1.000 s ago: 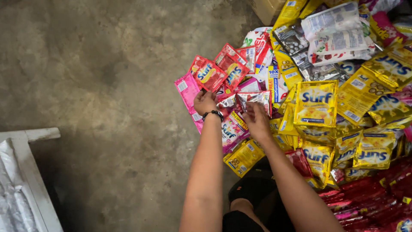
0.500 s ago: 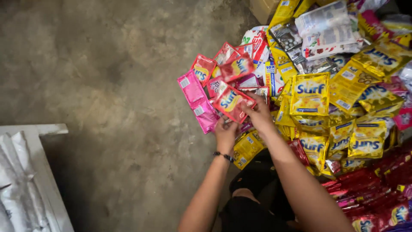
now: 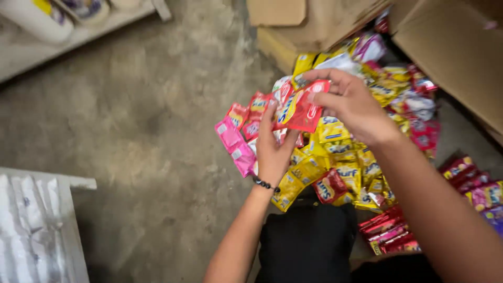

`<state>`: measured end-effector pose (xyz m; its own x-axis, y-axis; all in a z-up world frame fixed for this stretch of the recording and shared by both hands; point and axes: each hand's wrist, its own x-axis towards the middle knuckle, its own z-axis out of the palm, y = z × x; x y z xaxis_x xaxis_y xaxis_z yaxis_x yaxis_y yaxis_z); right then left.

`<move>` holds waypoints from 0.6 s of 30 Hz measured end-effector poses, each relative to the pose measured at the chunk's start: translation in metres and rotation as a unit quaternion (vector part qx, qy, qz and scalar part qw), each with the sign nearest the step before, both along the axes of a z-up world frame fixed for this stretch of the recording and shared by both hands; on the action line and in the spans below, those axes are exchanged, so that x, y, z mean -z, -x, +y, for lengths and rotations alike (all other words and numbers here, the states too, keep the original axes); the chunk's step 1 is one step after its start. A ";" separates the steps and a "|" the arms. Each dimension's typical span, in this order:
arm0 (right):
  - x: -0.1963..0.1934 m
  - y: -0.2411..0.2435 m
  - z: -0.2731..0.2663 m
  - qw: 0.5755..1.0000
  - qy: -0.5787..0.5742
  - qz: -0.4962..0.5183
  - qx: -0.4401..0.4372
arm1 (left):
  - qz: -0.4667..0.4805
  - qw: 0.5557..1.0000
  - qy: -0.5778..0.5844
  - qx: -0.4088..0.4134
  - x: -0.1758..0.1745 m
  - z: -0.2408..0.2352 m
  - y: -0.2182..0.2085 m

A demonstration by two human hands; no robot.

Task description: Organizing and stacking various brands of laundry detergent sachets into piles on the floor.

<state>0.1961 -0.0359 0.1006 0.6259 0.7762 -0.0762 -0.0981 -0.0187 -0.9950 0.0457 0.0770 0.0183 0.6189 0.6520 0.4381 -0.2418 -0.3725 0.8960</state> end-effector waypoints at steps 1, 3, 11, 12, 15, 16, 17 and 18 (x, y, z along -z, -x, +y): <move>-0.025 0.007 -0.013 0.999 -0.030 0.007 -0.007 | -0.023 0.999 -0.045 0.012 -0.027 -0.007 -0.001; -0.058 0.018 -0.039 0.996 -0.077 0.035 0.012 | 0.010 0.999 -0.013 0.042 -0.073 -0.023 -0.003; -0.072 0.046 -0.153 0.948 -0.084 -0.244 0.189 | -0.018 0.912 0.296 0.284 -0.144 -0.093 -0.037; -0.075 0.053 -0.159 0.960 -0.087 -0.199 0.178 | -0.028 0.884 0.340 0.319 -0.149 -0.102 -0.042; -0.055 0.052 -0.177 0.971 -0.101 -0.112 0.187 | -0.010 0.882 0.336 0.331 -0.138 -0.125 -0.057; -0.043 0.047 -0.182 0.971 -0.115 -0.073 0.195 | 0.009 0.909 0.287 0.302 -0.130 -0.131 -0.063; -0.036 0.038 -0.186 0.970 -0.116 -0.073 0.202 | 0.012 0.907 0.286 0.308 -0.126 -0.136 -0.065; -0.028 0.029 -0.190 0.967 -0.099 -0.112 0.205 | 0.018 0.929 0.225 0.292 -0.123 -0.141 -0.066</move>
